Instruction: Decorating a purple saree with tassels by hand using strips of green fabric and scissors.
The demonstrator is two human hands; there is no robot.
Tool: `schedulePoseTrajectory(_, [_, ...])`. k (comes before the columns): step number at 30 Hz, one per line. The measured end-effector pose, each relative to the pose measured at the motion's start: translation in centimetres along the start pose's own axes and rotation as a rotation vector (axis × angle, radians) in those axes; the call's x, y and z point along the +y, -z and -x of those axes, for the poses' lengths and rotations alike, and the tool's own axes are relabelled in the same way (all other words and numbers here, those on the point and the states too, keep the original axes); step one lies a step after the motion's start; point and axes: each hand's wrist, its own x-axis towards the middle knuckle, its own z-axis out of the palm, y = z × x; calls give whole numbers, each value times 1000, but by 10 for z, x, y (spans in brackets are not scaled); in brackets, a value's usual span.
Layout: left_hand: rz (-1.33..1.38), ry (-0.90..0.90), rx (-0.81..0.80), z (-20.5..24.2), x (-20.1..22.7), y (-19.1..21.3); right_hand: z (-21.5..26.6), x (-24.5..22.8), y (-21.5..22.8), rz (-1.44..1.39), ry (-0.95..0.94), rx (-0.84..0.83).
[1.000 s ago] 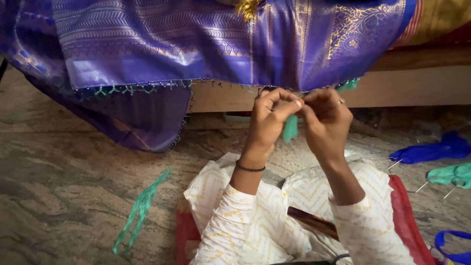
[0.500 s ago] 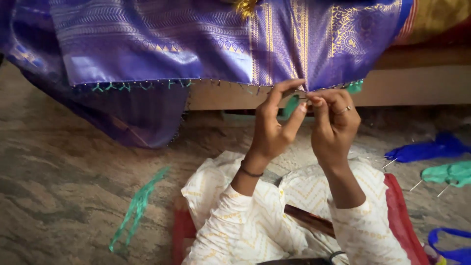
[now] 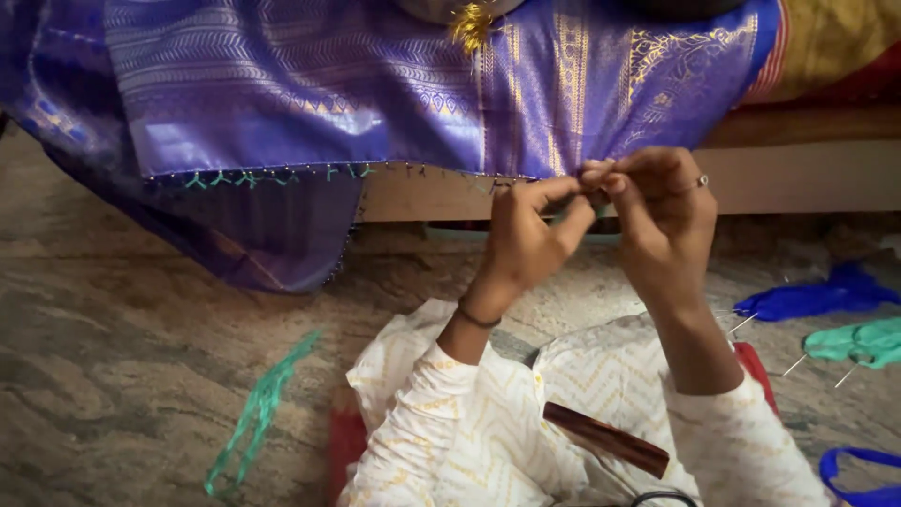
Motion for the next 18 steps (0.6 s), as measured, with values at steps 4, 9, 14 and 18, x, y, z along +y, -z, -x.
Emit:
schedulePoseTrajectory(4, [659,214,-37,-6,-41,-14,-3,1,-2,-20,-2,-82])
schedulePoseTrajectory(9, [349,178,103,-2,-10,-16,-9,-7,-5,86,31,-95])
schedulePoseTrajectory(14, [321,119,158,3,-5,-20,-12,-24,-13,257,68,-77])
schedulePoseTrajectory(18, [249,32,121,7,-6,-16,-14,-18,-7,163,25,-55])
